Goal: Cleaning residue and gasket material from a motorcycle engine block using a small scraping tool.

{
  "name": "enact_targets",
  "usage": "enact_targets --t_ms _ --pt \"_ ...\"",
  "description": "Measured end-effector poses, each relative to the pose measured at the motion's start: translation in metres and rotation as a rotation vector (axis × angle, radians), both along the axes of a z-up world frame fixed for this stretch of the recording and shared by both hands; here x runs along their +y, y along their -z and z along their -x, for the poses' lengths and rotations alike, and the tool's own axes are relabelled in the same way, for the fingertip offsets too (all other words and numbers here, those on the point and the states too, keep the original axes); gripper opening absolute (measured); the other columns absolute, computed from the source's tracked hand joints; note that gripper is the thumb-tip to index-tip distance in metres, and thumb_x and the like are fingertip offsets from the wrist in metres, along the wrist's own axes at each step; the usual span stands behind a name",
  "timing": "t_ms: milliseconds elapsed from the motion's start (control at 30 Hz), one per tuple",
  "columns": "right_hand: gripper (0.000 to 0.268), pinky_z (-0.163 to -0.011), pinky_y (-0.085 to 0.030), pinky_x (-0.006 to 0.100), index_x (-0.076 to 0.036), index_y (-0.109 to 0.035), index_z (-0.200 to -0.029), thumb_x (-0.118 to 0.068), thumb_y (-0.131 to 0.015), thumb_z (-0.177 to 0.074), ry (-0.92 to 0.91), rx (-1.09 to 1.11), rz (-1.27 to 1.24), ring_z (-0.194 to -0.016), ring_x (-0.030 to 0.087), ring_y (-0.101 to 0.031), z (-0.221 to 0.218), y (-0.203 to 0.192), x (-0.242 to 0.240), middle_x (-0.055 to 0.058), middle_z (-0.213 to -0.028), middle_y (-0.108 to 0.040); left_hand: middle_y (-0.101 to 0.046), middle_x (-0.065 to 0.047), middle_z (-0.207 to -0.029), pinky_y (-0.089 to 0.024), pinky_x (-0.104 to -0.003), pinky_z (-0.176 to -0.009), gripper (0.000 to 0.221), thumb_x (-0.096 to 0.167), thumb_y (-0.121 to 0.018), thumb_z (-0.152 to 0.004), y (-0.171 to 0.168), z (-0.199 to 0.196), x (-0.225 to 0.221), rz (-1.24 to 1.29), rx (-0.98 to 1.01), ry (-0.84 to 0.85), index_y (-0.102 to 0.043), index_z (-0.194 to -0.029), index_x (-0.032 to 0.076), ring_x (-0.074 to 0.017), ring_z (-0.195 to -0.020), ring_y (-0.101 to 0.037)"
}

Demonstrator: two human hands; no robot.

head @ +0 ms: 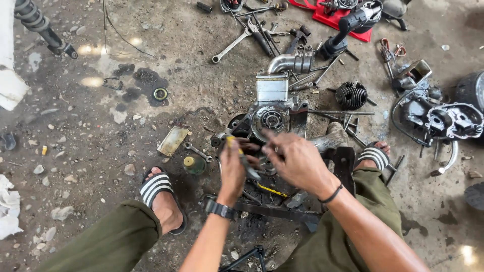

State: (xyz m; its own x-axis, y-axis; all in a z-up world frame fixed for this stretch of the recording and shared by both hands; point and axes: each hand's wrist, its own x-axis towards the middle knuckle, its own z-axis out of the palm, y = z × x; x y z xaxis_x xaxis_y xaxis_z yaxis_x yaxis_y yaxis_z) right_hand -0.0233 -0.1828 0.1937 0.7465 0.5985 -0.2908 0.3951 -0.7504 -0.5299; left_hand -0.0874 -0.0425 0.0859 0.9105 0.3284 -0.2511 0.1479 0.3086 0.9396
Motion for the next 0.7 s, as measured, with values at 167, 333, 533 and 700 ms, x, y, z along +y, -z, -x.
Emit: enact_targets --t_ms 167,333,533,700 --pt "0.064 -0.056 -0.050 0.036 -0.012 -0.028 -0.164 -0.038 -0.043 -0.106 -0.007 -0.153 0.280 -0.051 0.020 -0.059 -0.019 0.026 0.007 0.009 -0.064 -0.068 -0.060 -0.010 -0.089 -0.054 -0.032 -0.061 0.036 0.031 -0.041 -0.109 0.036 -0.003 0.041 -0.295 0.091 -0.106 -0.053 -0.122 0.000 -0.0168 -0.067 -0.058" --pt "0.065 -0.069 -0.056 0.056 -0.014 -0.039 -0.157 -0.050 -0.037 -0.102 -0.106 -0.342 0.429 -0.078 0.043 -0.076 -0.035 0.059 0.022 0.020 -0.074 -0.072 -0.064 -0.030 -0.122 -0.048 -0.056 -0.099 0.061 0.045 -0.059 -0.098 0.015 -0.006 0.061 -0.653 0.216 -0.030 -0.054 -0.139 -0.001 -0.0469 -0.117 -0.062" --pt "0.055 -0.077 -0.057 0.057 -0.016 -0.057 -0.141 -0.048 -0.038 -0.100 -0.177 -0.321 0.486 -0.090 0.045 -0.076 -0.034 0.054 0.030 0.021 -0.086 -0.076 -0.070 -0.026 -0.095 -0.052 -0.050 -0.071 0.039 0.035 -0.061 -0.098 0.048 -0.009 0.053 -0.617 0.119 -0.025 -0.070 -0.120 0.003 -0.0440 -0.088 -0.069" --pt "0.049 -0.079 -0.057 0.055 -0.019 -0.067 -0.132 -0.046 -0.042 -0.100 -0.191 -0.296 0.495 -0.093 0.043 -0.076 -0.035 0.042 0.030 0.020 -0.089 -0.077 -0.071 -0.020 -0.085 -0.050 -0.042 -0.062 0.035 0.032 -0.057 -0.099 0.046 -0.010 0.054 -0.546 0.094 -0.070 -0.073 -0.111 0.004 -0.0333 -0.076 -0.067"
